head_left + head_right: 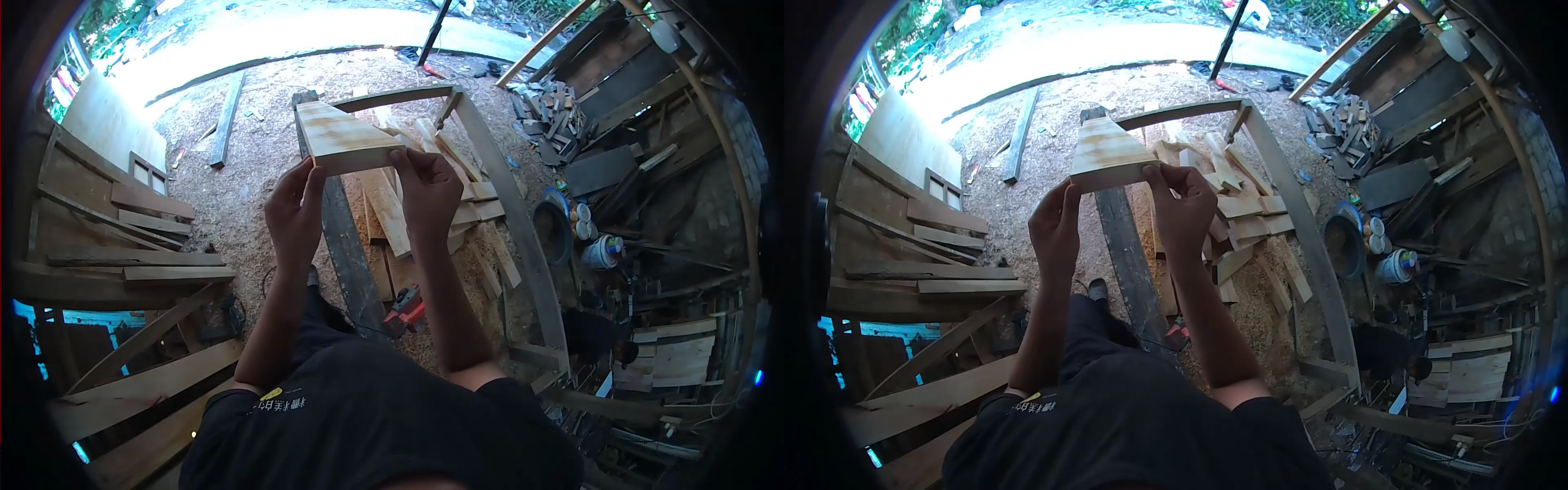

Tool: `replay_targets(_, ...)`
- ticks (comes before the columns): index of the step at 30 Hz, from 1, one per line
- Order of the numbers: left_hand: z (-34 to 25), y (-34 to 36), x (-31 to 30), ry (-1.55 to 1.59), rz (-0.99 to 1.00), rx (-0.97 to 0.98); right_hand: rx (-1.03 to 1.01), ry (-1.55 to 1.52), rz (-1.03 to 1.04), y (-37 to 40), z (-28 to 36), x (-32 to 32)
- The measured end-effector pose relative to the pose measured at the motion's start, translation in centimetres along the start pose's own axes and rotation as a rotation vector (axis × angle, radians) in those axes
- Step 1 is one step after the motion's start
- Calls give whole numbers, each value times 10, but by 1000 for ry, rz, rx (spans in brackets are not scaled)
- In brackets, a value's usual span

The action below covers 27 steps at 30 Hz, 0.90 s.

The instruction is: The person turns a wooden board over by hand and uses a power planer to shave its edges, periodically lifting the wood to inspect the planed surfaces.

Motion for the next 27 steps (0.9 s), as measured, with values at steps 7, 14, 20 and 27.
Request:
replay_targets(7, 3, -4, 0, 46, -20, -95, 55, 8, -5, -1, 12, 6)
replay_targets(14, -1, -10, 0, 64, -63, -94, 62, -14, -1, -8, 3, 12)
replay_targets(20, -2, -18, -3, 35, -67, -75, 55, -61, -21, -7, 11, 20)
replay_targets(27, -1, -21, -4, 14, -57, -50, 59, -126, -36, -6, 14, 22)
Point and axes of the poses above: each hand's wrist, its own y-axis away from the middle knuckle, its own x-axis out of the palm, z = x × y, the point moved 3 cm from there along -y, towards the middle knuckle, and after that the axes turned 3 degrees about -z, right-handed, at the moved point
